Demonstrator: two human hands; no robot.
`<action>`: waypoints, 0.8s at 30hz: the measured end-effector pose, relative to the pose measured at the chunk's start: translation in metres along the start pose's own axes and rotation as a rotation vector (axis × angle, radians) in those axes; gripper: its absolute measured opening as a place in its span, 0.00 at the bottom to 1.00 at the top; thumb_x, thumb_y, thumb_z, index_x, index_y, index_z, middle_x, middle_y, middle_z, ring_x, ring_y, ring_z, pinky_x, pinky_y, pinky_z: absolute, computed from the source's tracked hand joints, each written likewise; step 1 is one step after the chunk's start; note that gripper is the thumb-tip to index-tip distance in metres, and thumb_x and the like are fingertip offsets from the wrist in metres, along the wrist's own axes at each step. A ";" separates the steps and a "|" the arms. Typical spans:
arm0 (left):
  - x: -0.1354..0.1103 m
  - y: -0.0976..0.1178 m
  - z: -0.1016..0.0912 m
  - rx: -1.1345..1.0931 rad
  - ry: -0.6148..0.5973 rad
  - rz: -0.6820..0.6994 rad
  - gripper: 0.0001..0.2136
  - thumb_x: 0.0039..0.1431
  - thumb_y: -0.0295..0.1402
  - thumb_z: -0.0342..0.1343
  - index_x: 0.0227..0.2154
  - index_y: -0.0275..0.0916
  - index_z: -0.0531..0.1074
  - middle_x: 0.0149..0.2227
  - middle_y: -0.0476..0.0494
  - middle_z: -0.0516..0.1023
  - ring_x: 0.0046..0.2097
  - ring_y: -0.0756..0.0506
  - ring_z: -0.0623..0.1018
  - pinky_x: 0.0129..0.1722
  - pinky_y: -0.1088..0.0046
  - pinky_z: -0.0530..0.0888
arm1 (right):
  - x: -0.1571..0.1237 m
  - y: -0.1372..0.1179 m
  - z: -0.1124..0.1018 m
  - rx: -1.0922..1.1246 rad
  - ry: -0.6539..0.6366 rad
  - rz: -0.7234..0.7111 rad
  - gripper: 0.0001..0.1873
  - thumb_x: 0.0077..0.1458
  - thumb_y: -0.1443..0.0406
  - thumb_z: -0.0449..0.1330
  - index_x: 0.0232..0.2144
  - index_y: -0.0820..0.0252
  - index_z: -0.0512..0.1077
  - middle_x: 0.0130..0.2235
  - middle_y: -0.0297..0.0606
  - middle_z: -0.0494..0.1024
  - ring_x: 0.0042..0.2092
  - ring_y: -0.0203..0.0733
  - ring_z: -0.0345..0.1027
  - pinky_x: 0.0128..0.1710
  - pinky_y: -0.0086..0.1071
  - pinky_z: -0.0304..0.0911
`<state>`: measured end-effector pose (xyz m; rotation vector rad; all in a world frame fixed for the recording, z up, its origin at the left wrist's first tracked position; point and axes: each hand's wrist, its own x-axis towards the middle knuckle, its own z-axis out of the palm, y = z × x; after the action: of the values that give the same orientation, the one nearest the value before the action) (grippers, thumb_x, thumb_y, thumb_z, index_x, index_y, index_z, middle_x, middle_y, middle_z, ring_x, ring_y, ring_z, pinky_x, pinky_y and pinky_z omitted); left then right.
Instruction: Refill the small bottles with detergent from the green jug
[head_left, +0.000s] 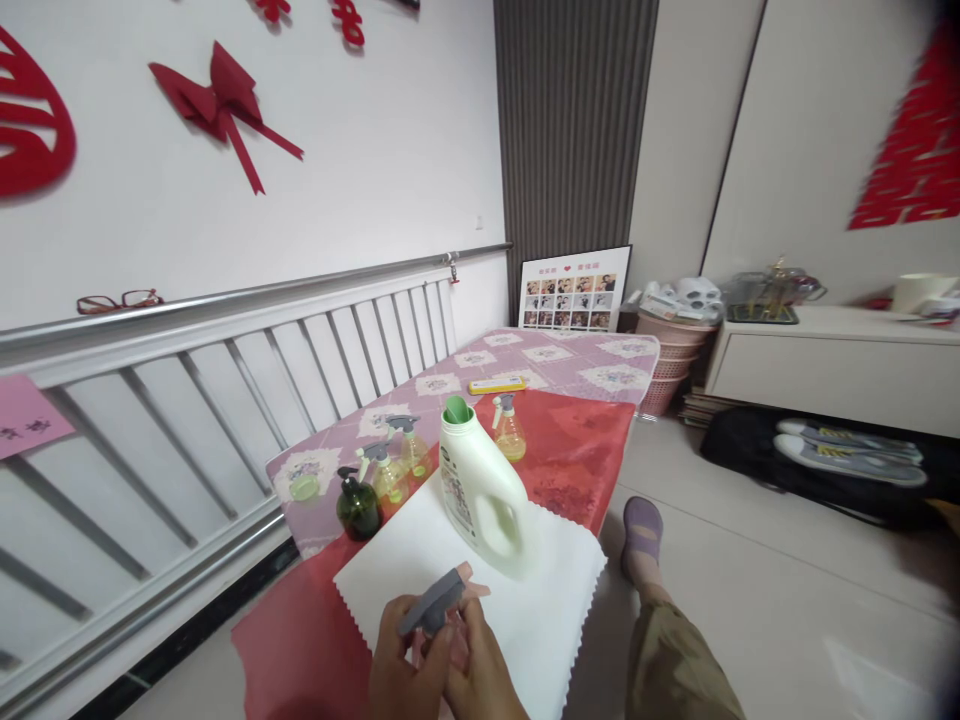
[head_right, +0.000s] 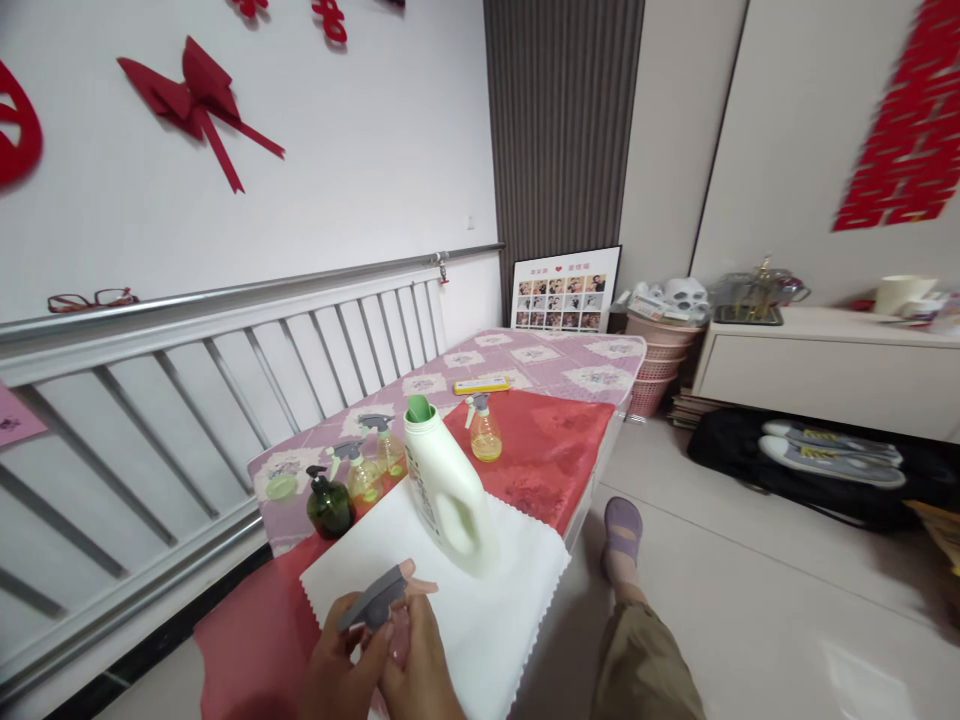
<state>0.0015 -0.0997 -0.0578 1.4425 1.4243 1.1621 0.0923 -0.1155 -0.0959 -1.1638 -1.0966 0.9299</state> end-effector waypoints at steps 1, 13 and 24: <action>0.001 -0.003 -0.001 -0.010 -0.008 0.019 0.12 0.46 0.39 0.58 0.35 0.43 0.71 0.33 0.49 0.78 0.34 0.45 0.77 0.36 0.71 0.72 | 0.000 -0.002 0.000 -0.001 0.018 0.014 0.20 0.51 0.59 0.62 0.46 0.57 0.67 0.44 0.43 0.77 0.46 0.49 0.71 0.47 0.40 0.68; 0.009 -0.023 -0.011 -0.192 -0.195 0.079 0.16 0.52 0.41 0.58 0.43 0.42 0.71 0.42 0.44 0.80 0.48 0.41 0.78 0.50 0.66 0.72 | 0.006 -0.016 -0.008 -0.050 -0.047 -0.054 0.09 0.51 0.63 0.61 0.36 0.58 0.71 0.37 0.37 0.73 0.40 0.45 0.72 0.41 0.36 0.69; 0.031 -0.029 -0.025 -0.266 -0.518 0.128 0.19 0.55 0.44 0.58 0.47 0.41 0.72 0.49 0.39 0.79 0.53 0.39 0.76 0.55 0.60 0.70 | 0.007 -0.007 -0.024 0.037 -0.192 0.026 0.22 0.43 0.70 0.64 0.44 0.57 0.73 0.41 0.36 0.77 0.43 0.46 0.72 0.45 0.38 0.68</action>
<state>-0.0320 -0.0691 -0.0766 1.5155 0.8017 0.9199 0.1178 -0.1151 -0.0886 -1.0773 -1.2146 1.0946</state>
